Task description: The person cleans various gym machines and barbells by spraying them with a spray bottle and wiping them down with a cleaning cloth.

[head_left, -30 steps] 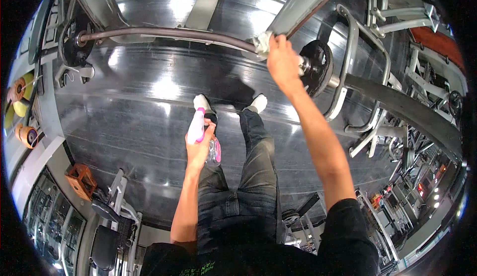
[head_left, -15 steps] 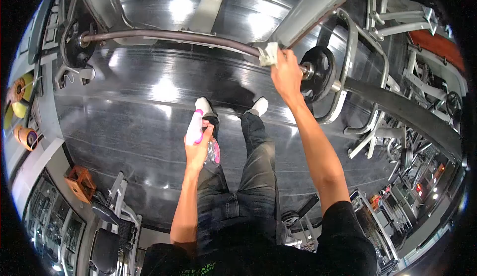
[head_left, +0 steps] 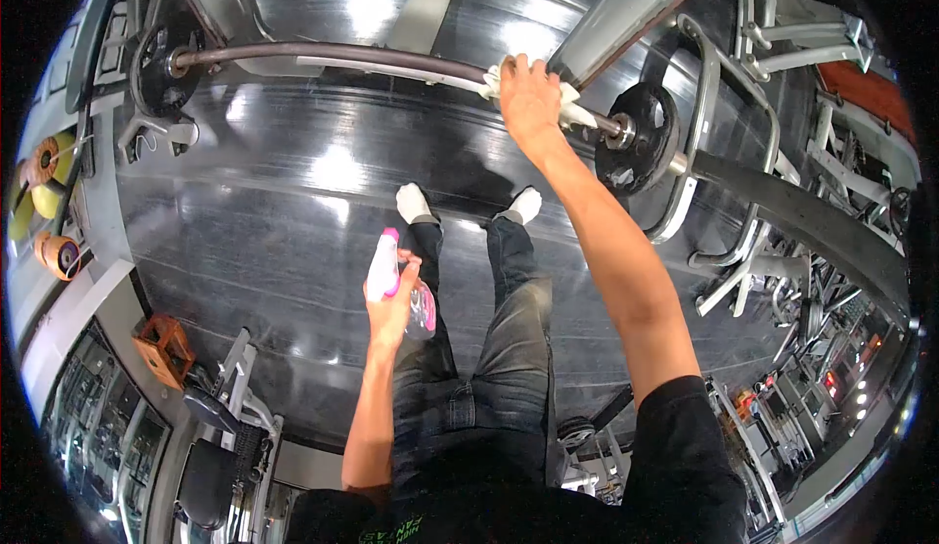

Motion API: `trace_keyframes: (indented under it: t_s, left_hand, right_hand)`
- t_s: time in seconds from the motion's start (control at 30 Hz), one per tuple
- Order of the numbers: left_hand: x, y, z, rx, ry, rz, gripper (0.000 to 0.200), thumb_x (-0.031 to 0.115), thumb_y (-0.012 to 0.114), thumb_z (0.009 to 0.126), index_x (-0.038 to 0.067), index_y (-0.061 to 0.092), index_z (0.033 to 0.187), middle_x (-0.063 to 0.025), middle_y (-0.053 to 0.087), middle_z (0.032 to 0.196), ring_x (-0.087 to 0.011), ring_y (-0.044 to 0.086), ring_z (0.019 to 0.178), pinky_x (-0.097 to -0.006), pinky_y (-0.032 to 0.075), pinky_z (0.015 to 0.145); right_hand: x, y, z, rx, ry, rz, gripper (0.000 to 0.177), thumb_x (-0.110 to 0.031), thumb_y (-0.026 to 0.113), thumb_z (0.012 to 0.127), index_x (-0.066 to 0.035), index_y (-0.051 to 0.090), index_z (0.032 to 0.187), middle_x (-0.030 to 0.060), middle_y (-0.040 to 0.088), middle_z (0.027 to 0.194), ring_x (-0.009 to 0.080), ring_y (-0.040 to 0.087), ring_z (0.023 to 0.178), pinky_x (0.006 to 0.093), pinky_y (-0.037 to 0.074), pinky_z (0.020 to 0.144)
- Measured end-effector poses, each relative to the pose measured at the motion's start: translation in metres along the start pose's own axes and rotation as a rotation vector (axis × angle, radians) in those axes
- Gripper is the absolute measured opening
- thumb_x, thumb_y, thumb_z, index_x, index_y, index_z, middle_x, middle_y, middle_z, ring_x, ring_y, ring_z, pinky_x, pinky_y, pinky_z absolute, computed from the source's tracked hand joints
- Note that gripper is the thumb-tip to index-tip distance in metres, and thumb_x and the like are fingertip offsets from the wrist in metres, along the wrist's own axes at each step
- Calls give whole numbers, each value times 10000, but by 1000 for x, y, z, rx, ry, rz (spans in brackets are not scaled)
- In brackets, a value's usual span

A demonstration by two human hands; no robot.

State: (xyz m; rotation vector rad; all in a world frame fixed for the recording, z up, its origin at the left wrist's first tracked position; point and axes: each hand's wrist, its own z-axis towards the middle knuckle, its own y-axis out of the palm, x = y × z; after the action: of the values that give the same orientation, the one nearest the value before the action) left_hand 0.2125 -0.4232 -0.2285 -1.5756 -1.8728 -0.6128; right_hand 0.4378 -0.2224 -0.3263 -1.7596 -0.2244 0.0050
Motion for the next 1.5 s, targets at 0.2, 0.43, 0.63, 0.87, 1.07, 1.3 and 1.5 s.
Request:
trace_keyframes:
  t_s: [0.2, 0.43, 0.63, 0.87, 1.07, 1.3, 1.5]
  left_hand:
    - [-17, -12, -28, -3, -40, 16, 432, 54, 620, 862, 20, 469, 1265, -67, 598, 956, -123, 575, 736, -269, 494, 634]
    - [-11, -3, -21, 31, -4, -43, 286, 67, 641, 861, 7, 550, 1126, -50, 612, 893, -101, 566, 680, -258, 484, 621]
    - [-8, 0, -18, 1, 51, -126, 335, 38, 604, 867, 0, 500, 1184, -68, 589, 916, -120, 555, 668, -272, 481, 635]
    - [-18, -12, -30, 67, 27, -215, 245, 38, 625, 876, 13, 549, 1107, -55, 605, 921, -107, 557, 671, -257, 474, 630]
    - [-21, -27, -28, 85, 8, -230, 232, 42, 610, 887, 15, 539, 1107, -58, 603, 929, -116, 563, 680, -266, 477, 640]
    - [-20, -42, -27, 152, -8, -304, 218, 62, 607, 892, 26, 541, 1097, -59, 602, 932, -122, 563, 672, -272, 482, 627]
    - [-29, -39, -33, 212, -12, -307, 185, 101, 599, 904, 57, 534, 1071, -66, 591, 951, -132, 557, 673, -285, 482, 659]
  right_hand:
    - [-29, 35, 31, 240, -57, 222, 445, -89, 582, 774, -144, 557, 1215, 71, 534, 1090, 255, 539, 983, 394, 471, 780]
    - [14, 5, -11, -106, -601, -173, 275, -157, 613, 784, -202, 684, 1045, 14, 548, 1146, 214, 484, 1135, 371, 432, 870]
    - [33, -24, -20, -264, -53, 282, 321, -74, 600, 751, -98, 642, 1068, 96, 565, 1162, 309, 531, 1103, 453, 509, 810]
    - [-14, 25, 30, 298, -282, 349, 468, -75, 585, 770, -160, 563, 1229, 58, 543, 1283, 252, 563, 1075, 400, 467, 897]
    - [6, 31, 4, 195, -427, 0, 445, -101, 558, 804, -138, 554, 1247, 0, 531, 1312, 214, 568, 1148, 373, 522, 827]
    - [6, -51, 7, -336, -264, -209, 241, -153, 525, 846, -112, 632, 1058, 127, 665, 993, 265, 671, 901, 442, 524, 742]
    - [-46, -64, 59, 65, -147, 455, 391, -67, 506, 784, -78, 563, 1171, 147, 565, 1233, 369, 588, 1041, 462, 507, 818]
